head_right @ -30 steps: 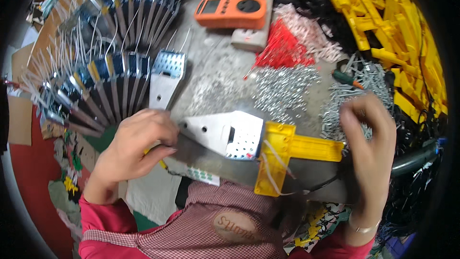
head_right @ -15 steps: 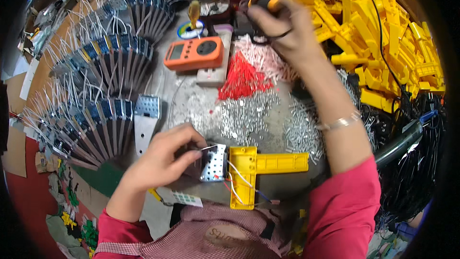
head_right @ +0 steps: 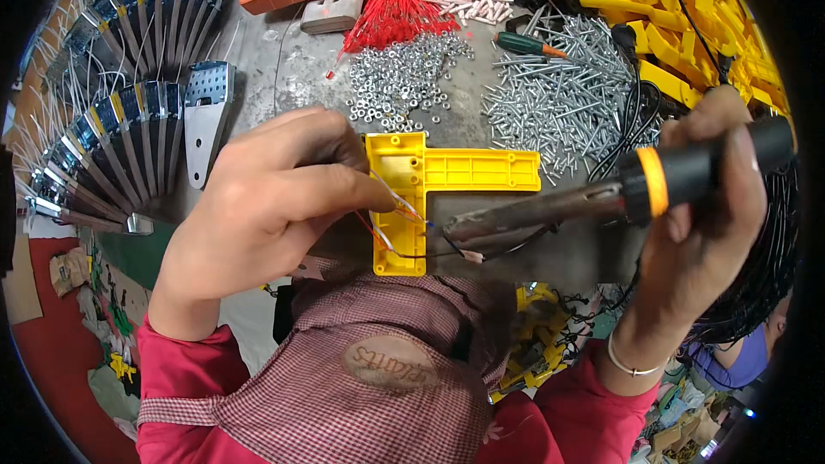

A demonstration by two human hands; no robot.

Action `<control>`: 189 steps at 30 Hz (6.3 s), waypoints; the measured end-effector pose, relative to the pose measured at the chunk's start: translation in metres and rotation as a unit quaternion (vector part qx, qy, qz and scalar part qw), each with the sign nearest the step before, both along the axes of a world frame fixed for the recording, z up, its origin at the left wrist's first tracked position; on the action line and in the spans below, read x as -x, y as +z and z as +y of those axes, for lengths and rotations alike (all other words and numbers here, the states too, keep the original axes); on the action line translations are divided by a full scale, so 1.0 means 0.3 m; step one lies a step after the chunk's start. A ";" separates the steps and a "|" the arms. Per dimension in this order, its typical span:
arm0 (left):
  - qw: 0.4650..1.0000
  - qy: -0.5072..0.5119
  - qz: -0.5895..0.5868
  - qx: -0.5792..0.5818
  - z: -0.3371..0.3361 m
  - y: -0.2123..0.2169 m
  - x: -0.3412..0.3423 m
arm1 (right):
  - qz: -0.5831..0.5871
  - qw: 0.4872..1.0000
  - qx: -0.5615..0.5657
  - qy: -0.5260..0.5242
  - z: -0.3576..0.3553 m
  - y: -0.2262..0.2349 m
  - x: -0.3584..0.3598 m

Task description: The person connects wires by hand and solders them with a soldering iron, fits metal blades into plastic housings, and fastens the housings together using an electric screwdriver.

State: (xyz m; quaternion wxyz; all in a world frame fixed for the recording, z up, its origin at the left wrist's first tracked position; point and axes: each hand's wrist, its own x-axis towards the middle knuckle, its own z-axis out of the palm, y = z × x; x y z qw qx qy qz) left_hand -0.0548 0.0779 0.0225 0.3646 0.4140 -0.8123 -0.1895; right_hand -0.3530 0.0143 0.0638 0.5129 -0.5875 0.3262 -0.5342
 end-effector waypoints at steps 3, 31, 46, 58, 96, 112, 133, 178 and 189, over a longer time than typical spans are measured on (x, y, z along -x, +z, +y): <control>1.000 -0.020 -0.007 0.019 -0.012 0.005 0.021 | 0.017 0.995 -0.003 -0.102 0.023 -0.025 -0.041; 1.000 -0.012 -0.018 0.022 -0.013 0.005 0.030 | 0.069 0.984 0.005 -0.163 0.038 -0.031 -0.079; 0.998 -0.033 0.042 -0.033 0.014 0.014 -0.018 | -0.012 0.999 0.030 -0.041 0.078 -0.022 -0.065; 0.996 -0.057 0.045 -0.044 0.006 0.002 -0.008 | 0.039 0.995 0.018 -0.093 0.076 -0.027 -0.101; 0.995 0.005 0.014 0.099 0.077 -0.072 0.021 | -0.085 0.980 0.010 -0.177 -0.038 0.000 -0.063; 0.968 0.094 0.019 0.230 0.008 -0.130 0.062 | 0.172 0.985 0.033 0.003 -0.686 -0.218 -0.430; 0.990 0.079 0.041 0.106 0.062 -0.122 0.065 | 0.223 0.969 -0.077 0.074 0.154 -0.196 -0.182; 0.987 0.084 0.070 0.121 0.058 -0.149 0.052 | 0.225 0.943 -0.191 0.153 0.096 -0.200 -0.225; 0.991 0.069 0.057 0.102 0.049 -0.128 0.054 | 0.270 0.932 -0.176 0.166 0.104 -0.173 -0.212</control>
